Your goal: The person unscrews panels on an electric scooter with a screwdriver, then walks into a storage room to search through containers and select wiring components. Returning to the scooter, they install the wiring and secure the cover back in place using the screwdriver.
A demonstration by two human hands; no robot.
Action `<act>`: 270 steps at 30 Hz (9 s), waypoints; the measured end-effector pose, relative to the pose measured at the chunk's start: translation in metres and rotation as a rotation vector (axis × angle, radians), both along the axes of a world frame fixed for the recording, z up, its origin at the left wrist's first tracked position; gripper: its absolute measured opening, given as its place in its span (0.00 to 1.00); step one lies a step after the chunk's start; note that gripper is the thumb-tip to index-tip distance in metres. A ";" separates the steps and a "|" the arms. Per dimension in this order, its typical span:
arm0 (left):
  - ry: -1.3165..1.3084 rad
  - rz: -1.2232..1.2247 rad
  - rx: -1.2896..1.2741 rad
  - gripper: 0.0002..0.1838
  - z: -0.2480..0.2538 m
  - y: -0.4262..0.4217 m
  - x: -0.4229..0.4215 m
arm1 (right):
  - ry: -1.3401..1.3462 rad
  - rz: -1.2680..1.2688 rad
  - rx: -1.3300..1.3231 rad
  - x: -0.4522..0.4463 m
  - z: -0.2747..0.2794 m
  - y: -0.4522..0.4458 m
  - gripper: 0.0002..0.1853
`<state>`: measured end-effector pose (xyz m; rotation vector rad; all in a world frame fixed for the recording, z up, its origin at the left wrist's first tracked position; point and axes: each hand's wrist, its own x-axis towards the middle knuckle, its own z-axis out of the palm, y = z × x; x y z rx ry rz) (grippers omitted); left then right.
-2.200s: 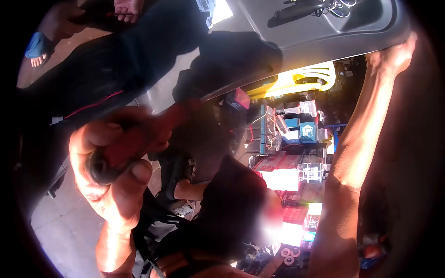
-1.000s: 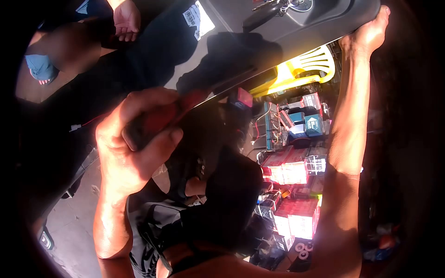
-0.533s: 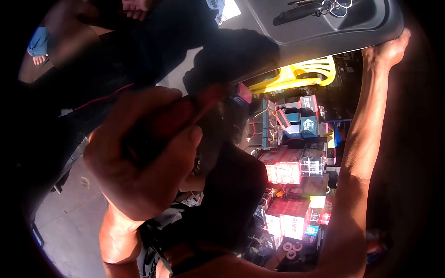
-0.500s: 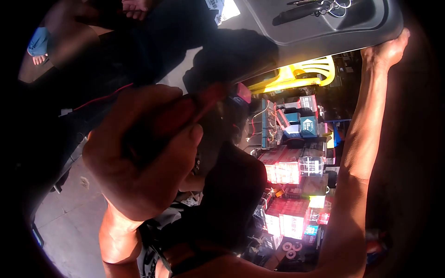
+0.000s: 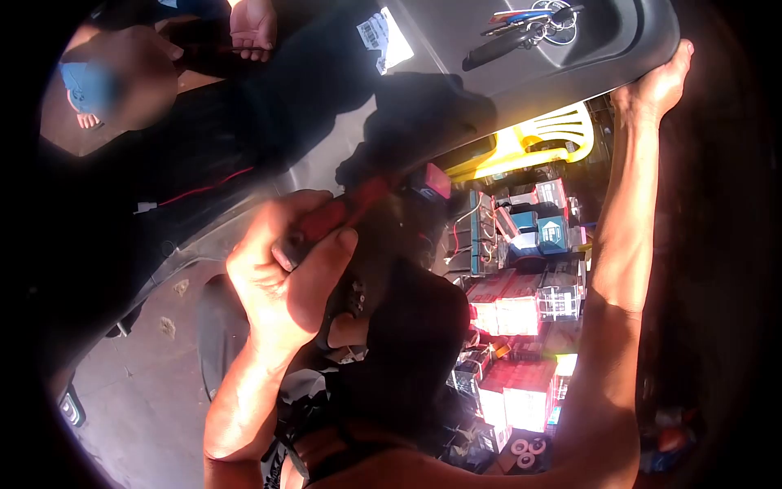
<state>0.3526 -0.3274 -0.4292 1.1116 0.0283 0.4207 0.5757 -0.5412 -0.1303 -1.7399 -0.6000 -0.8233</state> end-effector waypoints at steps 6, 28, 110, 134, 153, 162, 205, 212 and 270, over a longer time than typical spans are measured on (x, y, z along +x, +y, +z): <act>0.023 -0.034 -0.025 0.13 -0.002 0.007 0.007 | -0.042 -0.063 -0.021 -0.001 0.002 -0.001 0.30; -0.089 0.033 0.036 0.15 -0.012 0.022 0.002 | 0.144 0.083 0.419 -0.018 -0.182 0.007 0.20; -0.213 -0.177 0.953 0.20 0.081 0.052 0.021 | 0.391 -0.032 0.647 -0.001 -0.191 -0.038 0.45; -0.033 0.012 0.378 0.19 0.010 0.047 0.010 | 0.208 -0.081 0.685 0.007 -0.248 -0.032 0.27; -0.204 0.028 0.473 0.19 0.007 0.023 0.003 | 0.136 -0.111 0.575 0.014 -0.253 -0.042 0.27; -0.403 0.089 0.519 0.14 0.031 0.015 0.003 | 0.160 -0.072 0.633 0.010 -0.251 -0.033 0.27; -0.456 0.061 1.221 0.25 0.036 0.040 0.008 | 0.191 -0.149 0.709 0.006 -0.246 -0.031 0.26; -0.287 -0.043 0.854 0.21 0.040 0.024 0.000 | 0.184 -0.199 0.774 0.000 -0.239 -0.013 0.31; -0.391 -0.101 0.984 0.17 0.064 0.061 0.033 | 0.198 0.104 0.814 0.014 -0.249 -0.032 0.29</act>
